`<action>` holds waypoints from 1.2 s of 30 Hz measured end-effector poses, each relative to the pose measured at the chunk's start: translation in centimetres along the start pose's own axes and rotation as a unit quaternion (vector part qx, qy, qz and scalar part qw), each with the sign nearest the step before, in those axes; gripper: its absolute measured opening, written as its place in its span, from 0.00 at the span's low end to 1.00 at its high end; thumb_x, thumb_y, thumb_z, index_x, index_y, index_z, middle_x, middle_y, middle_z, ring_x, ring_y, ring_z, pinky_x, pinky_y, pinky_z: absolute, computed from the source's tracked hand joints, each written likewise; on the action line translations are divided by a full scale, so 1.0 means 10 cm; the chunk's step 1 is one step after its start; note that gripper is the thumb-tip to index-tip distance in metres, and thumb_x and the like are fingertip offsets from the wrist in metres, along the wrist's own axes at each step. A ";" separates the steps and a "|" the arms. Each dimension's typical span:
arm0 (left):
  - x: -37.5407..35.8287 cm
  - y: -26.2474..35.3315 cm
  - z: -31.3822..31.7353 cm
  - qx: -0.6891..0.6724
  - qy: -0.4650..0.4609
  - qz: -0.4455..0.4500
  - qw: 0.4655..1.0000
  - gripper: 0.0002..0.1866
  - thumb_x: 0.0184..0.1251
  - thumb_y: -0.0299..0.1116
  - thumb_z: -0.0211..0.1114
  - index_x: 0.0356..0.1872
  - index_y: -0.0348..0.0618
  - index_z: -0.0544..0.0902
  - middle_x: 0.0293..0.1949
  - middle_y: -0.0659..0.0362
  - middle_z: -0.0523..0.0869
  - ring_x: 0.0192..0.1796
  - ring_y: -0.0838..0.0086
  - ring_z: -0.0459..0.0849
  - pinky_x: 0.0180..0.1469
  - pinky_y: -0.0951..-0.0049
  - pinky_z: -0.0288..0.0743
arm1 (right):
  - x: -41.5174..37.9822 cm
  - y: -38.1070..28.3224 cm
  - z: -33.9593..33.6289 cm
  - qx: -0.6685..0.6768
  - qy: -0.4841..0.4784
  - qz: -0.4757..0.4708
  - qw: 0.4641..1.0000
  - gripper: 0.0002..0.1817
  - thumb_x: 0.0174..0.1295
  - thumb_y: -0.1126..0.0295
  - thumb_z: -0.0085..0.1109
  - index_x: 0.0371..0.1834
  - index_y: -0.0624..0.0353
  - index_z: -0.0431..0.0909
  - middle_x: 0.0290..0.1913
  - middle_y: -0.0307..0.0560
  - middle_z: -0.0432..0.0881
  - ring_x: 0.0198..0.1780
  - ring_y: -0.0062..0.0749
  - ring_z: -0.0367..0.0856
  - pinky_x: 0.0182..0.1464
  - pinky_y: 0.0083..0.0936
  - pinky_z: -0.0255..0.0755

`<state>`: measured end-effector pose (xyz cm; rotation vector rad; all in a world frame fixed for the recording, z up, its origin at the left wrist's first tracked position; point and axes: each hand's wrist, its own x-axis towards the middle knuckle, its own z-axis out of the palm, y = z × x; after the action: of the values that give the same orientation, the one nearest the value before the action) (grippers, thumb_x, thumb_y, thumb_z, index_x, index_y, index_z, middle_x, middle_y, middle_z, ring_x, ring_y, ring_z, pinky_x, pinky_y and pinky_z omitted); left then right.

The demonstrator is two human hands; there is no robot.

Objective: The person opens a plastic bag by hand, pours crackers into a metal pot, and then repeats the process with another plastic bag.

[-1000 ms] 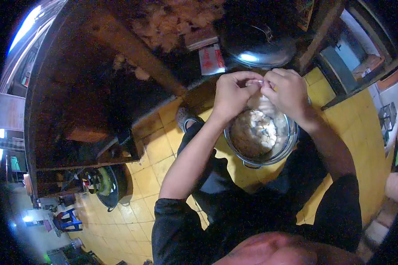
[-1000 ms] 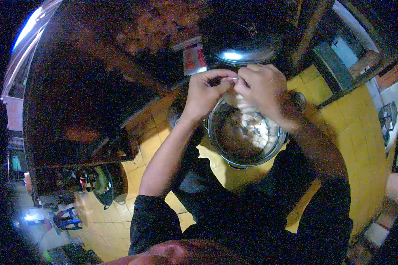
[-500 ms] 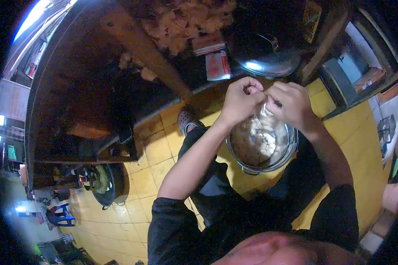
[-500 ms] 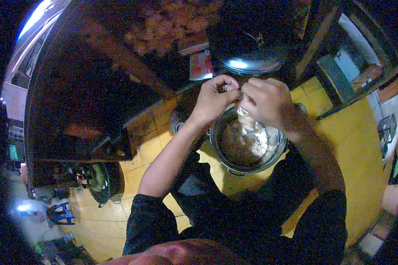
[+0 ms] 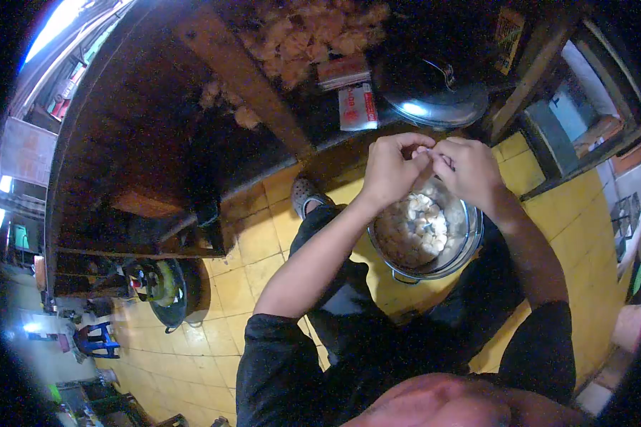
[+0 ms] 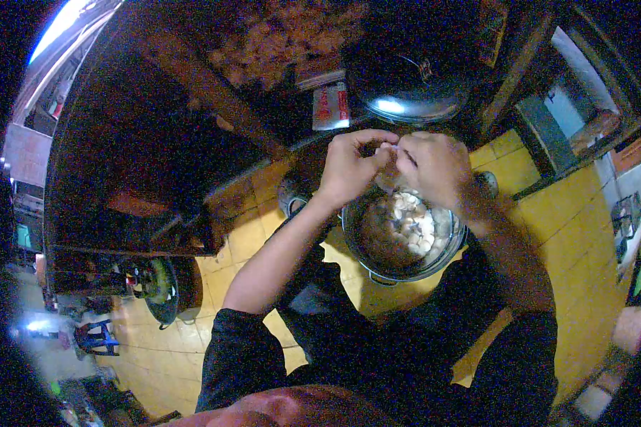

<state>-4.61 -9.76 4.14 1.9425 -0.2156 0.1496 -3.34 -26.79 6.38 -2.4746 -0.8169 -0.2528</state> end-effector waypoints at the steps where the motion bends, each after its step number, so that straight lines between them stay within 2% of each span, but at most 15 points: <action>1: 0.00 0.01 0.00 -0.009 -0.008 0.003 1.000 0.10 0.56 0.26 0.65 0.39 0.39 0.86 0.34 0.56 0.88 0.35 0.78 0.84 0.40 0.75 0.77 | 0.00 -0.01 0.00 0.014 0.017 0.009 1.000 0.07 0.55 0.69 0.55 0.29 0.61 0.80 0.29 0.54 0.81 0.33 0.50 0.81 0.36 0.41 0.76; 3: 0.01 0.01 -0.01 -0.018 -0.018 0.006 1.000 0.09 0.56 0.26 0.65 0.39 0.38 0.86 0.35 0.54 0.88 0.36 0.74 0.85 0.41 0.73 0.78 | 0.01 0.08 0.04 0.057 0.026 0.016 0.998 0.08 0.54 0.69 0.56 0.28 0.62 0.80 0.27 0.54 0.81 0.30 0.48 0.82 0.35 0.38 0.76; 5: 0.01 -0.02 0.00 0.093 0.009 0.187 0.978 0.10 0.58 0.27 0.63 0.39 0.38 0.86 0.38 0.50 0.87 0.40 0.62 0.86 0.44 0.68 0.79 | 0.01 0.12 0.04 0.098 0.033 0.022 0.994 0.08 0.52 0.69 0.57 0.27 0.63 0.80 0.26 0.53 0.81 0.28 0.45 0.82 0.34 0.35 0.75; 8: 0.01 0.04 0.07 0.105 0.041 0.279 0.954 0.10 0.58 0.26 0.62 0.41 0.38 0.85 0.39 0.47 0.86 0.42 0.53 0.84 0.47 0.63 0.78 | 0.02 0.16 0.03 0.206 0.066 0.062 0.974 0.08 0.51 0.70 0.59 0.25 0.65 0.81 0.24 0.52 0.82 0.26 0.35 0.83 0.33 0.29 0.74; 10: -0.02 0.10 0.06 0.099 0.022 0.260 0.960 0.11 0.58 0.26 0.63 0.41 0.38 0.84 0.39 0.47 0.86 0.42 0.53 0.84 0.50 0.61 0.77 | 0.02 0.26 0.03 0.313 0.008 0.131 0.941 0.08 0.51 0.71 0.59 0.27 0.65 0.82 0.25 0.50 0.83 0.28 0.25 0.82 0.35 0.26 0.75; 13: -0.01 0.08 0.05 0.124 -0.009 0.260 0.958 0.10 0.57 0.27 0.64 0.41 0.38 0.83 0.39 0.47 0.86 0.41 0.53 0.84 0.54 0.56 0.76 | 0.00 0.25 0.01 0.281 0.027 0.092 0.955 0.08 0.53 0.72 0.58 0.26 0.66 0.82 0.24 0.47 0.83 0.29 0.20 0.80 0.35 0.24 0.74; 17: 0.01 0.07 0.04 0.177 -0.010 0.301 0.937 0.09 0.57 0.29 0.65 0.38 0.39 0.83 0.37 0.49 0.86 0.40 0.54 0.85 0.58 0.51 0.74 | -0.01 0.19 -0.04 0.243 0.048 0.060 0.967 0.08 0.53 0.72 0.59 0.27 0.67 0.82 0.24 0.44 0.83 0.29 0.19 0.79 0.35 0.23 0.73; 24: 0.04 0.05 0.08 0.224 0.028 0.334 0.915 0.06 0.56 0.31 0.67 0.33 0.43 0.83 0.30 0.53 0.85 0.36 0.57 0.85 0.56 0.52 0.74 | 0.02 0.32 0.00 0.422 -0.003 0.118 0.899 0.08 0.57 0.72 0.57 0.27 0.66 0.81 0.21 0.38 0.79 0.25 0.16 0.74 0.29 0.17 0.66; 28: 0.07 0.05 0.01 0.244 -0.012 0.319 0.916 0.07 0.55 0.34 0.67 0.32 0.43 0.85 0.31 0.52 0.85 0.36 0.59 0.84 0.52 0.56 0.75 | 0.01 0.42 0.06 0.456 -0.017 0.101 0.884 0.08 0.59 0.72 0.55 0.29 0.66 0.81 0.22 0.38 0.78 0.25 0.15 0.73 0.29 0.16 0.66; 30: 0.01 0.08 -0.07 0.233 -0.116 0.167 0.951 0.09 0.55 0.37 0.67 0.32 0.44 0.87 0.30 0.52 0.86 0.32 0.63 0.85 0.44 0.64 0.77 | 0.03 0.39 0.03 0.421 -0.057 0.107 0.899 0.09 0.60 0.71 0.55 0.32 0.66 0.82 0.24 0.40 0.80 0.27 0.17 0.75 0.31 0.18 0.68; 31: 0.05 -0.02 -0.14 0.127 -0.189 0.070 0.971 0.10 0.54 0.37 0.66 0.32 0.43 0.88 0.28 0.51 0.86 0.28 0.67 0.84 0.37 0.69 0.77 | 0.03 0.37 0.00 0.383 -0.096 0.114 0.911 0.10 0.61 0.71 0.54 0.34 0.66 0.82 0.26 0.41 0.82 0.28 0.19 0.77 0.33 0.19 0.71; 33: 0.06 -0.09 -0.32 0.117 -0.131 0.083 0.981 0.09 0.52 0.38 0.65 0.30 0.46 0.88 0.25 0.48 0.85 0.27 0.58 0.84 0.34 0.63 0.76 | 0.04 0.35 -0.03 0.316 -0.061 0.077 0.944 0.12 0.64 0.67 0.56 0.40 0.66 0.83 0.32 0.45 0.85 0.33 0.23 0.80 0.40 0.22 0.74; 34: 0.05 0.03 -0.43 0.166 -0.026 0.052 0.984 0.09 0.53 0.37 0.66 0.29 0.44 0.88 0.24 0.48 0.84 0.27 0.64 0.85 0.34 0.65 0.76 | 0.04 0.36 -0.04 0.268 -0.016 0.067 0.961 0.13 0.64 0.65 0.57 0.42 0.65 0.82 0.35 0.46 0.85 0.35 0.24 0.81 0.41 0.23 0.75; 35: 0.09 -0.08 -0.46 0.152 0.168 0.112 0.968 0.07 0.58 0.32 0.64 0.29 0.40 0.87 0.21 0.51 0.84 0.26 0.69 0.83 0.33 0.68 0.76 | 0.03 0.37 -0.05 0.220 0.029 0.059 0.973 0.15 0.64 0.63 0.58 0.44 0.65 0.82 0.37 0.47 0.86 0.36 0.25 0.81 0.43 0.24 0.75; 36: 0.12 -0.01 -0.57 0.079 0.270 0.142 0.949 0.07 0.62 0.28 0.62 0.35 0.36 0.85 0.24 0.53 0.84 0.28 0.71 0.82 0.34 0.70 0.76 | 0.03 0.44 -0.01 0.248 0.051 0.050 0.966 0.17 0.64 0.61 0.59 0.46 0.64 0.81 0.37 0.47 0.85 0.36 0.24 0.82 0.41 0.24 0.75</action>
<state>-3.40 -4.54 6.45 1.9396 -0.1170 0.9000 -0.43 -29.72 4.69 -2.0063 -0.6184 -0.1179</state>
